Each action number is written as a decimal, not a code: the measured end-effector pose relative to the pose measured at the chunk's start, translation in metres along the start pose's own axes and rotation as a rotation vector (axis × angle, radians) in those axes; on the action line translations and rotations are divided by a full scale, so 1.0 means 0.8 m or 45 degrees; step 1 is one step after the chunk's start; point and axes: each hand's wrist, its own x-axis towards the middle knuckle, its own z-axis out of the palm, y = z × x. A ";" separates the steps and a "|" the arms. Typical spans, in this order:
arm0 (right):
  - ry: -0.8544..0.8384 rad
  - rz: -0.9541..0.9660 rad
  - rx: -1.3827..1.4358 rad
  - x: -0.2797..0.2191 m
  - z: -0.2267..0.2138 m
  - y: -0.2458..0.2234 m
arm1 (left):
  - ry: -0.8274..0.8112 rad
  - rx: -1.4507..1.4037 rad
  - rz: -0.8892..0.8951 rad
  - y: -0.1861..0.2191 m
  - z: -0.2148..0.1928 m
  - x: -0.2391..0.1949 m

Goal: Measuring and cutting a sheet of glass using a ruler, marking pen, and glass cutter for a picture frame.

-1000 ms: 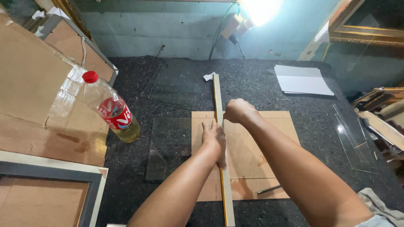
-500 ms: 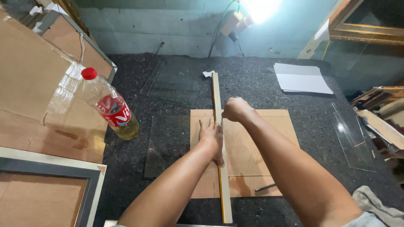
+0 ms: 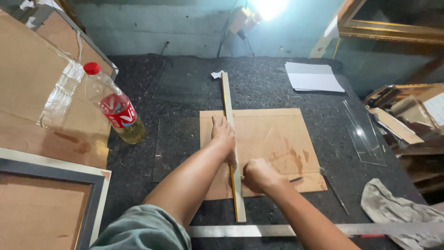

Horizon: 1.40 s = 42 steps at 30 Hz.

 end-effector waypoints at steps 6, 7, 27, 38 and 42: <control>0.002 -0.028 -0.059 -0.060 -0.018 0.015 | -0.004 -0.011 -0.039 0.001 -0.009 -0.017; 0.001 -0.034 -0.059 -0.068 -0.028 0.014 | -0.007 -0.012 -0.045 0.003 -0.008 -0.020; 0.148 0.162 0.082 0.071 -0.049 0.000 | -0.042 -0.138 -0.011 -0.005 -0.034 -0.045; 0.202 -0.064 -0.203 0.222 -0.092 -0.006 | -0.073 -0.161 0.004 -0.016 -0.043 -0.051; 0.209 -0.096 -0.235 0.233 -0.085 -0.005 | -0.042 -0.132 0.000 -0.020 -0.044 -0.058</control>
